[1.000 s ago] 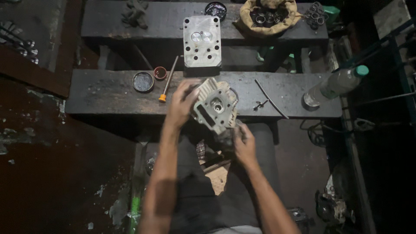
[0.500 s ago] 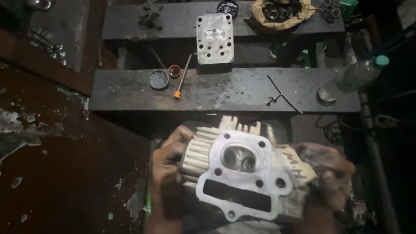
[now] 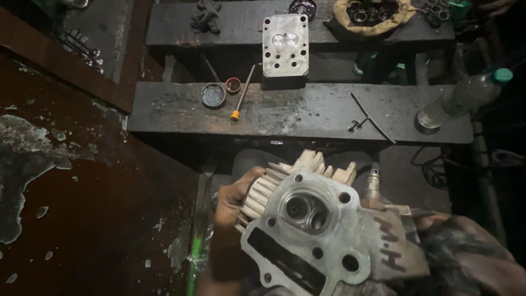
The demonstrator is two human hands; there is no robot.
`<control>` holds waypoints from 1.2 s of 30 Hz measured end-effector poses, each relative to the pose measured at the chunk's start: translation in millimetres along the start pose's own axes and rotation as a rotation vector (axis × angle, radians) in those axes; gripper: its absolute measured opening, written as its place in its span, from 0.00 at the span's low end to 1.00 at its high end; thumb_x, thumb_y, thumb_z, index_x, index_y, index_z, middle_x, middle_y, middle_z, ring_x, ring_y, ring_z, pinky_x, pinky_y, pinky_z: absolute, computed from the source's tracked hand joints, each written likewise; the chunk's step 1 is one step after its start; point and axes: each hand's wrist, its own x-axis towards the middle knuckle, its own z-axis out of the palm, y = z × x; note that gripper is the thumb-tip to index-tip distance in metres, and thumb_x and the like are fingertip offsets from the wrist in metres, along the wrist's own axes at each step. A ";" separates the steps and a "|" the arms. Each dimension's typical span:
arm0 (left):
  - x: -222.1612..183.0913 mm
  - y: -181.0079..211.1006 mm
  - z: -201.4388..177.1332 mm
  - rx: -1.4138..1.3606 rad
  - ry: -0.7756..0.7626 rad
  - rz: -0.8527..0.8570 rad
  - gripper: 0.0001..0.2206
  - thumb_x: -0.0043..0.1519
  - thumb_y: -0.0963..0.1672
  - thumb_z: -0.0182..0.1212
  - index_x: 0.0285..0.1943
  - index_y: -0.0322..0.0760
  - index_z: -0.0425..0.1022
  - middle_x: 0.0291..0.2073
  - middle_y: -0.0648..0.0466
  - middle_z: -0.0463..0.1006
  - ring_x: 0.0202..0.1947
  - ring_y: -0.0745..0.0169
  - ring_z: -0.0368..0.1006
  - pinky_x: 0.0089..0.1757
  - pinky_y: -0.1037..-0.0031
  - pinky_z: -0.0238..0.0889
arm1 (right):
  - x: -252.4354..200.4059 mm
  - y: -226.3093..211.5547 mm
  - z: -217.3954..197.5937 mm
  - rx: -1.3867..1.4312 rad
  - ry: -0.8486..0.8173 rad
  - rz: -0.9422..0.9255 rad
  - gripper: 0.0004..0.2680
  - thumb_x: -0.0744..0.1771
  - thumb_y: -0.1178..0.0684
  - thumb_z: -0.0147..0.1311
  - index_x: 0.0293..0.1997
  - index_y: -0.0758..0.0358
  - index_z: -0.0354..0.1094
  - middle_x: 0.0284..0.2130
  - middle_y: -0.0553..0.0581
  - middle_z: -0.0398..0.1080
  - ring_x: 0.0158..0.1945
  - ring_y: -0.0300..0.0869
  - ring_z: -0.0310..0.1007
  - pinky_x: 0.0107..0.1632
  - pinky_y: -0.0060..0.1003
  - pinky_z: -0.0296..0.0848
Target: The person cleans an engine cylinder head using a cloth, applies liquid from a bottle, and manipulates small internal metal components.
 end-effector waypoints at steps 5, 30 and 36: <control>-0.1 -12.4 -23.6 0.087 -0.149 0.100 0.13 0.60 0.41 0.72 0.48 0.22 0.83 0.55 0.42 0.80 0.52 0.57 0.77 0.58 0.67 0.69 | 17.9 3.6 14.8 0.046 0.001 -0.024 0.10 0.72 0.47 0.49 0.50 0.63 0.69 0.35 0.59 0.77 0.37 0.44 0.81 0.45 0.44 0.80; -19.4 -11.2 21.9 0.251 -0.205 0.528 0.07 0.58 0.37 0.67 0.43 0.27 0.75 0.40 0.42 0.75 0.42 0.53 0.72 0.46 0.63 0.69 | 40.0 28.8 98.3 0.317 0.297 0.351 0.09 0.74 0.52 0.45 0.57 0.65 0.63 0.44 0.63 0.70 0.49 0.47 0.75 0.50 0.38 0.79; -31.6 0.2 47.5 0.781 -0.197 0.773 0.09 0.58 0.38 0.64 0.46 0.41 0.79 0.40 0.49 0.72 0.43 0.58 0.74 0.48 0.62 0.66 | 42.4 41.9 97.7 0.845 0.322 0.501 0.10 0.75 0.52 0.44 0.58 0.71 0.61 0.49 0.64 0.67 0.54 0.51 0.75 0.53 0.46 0.81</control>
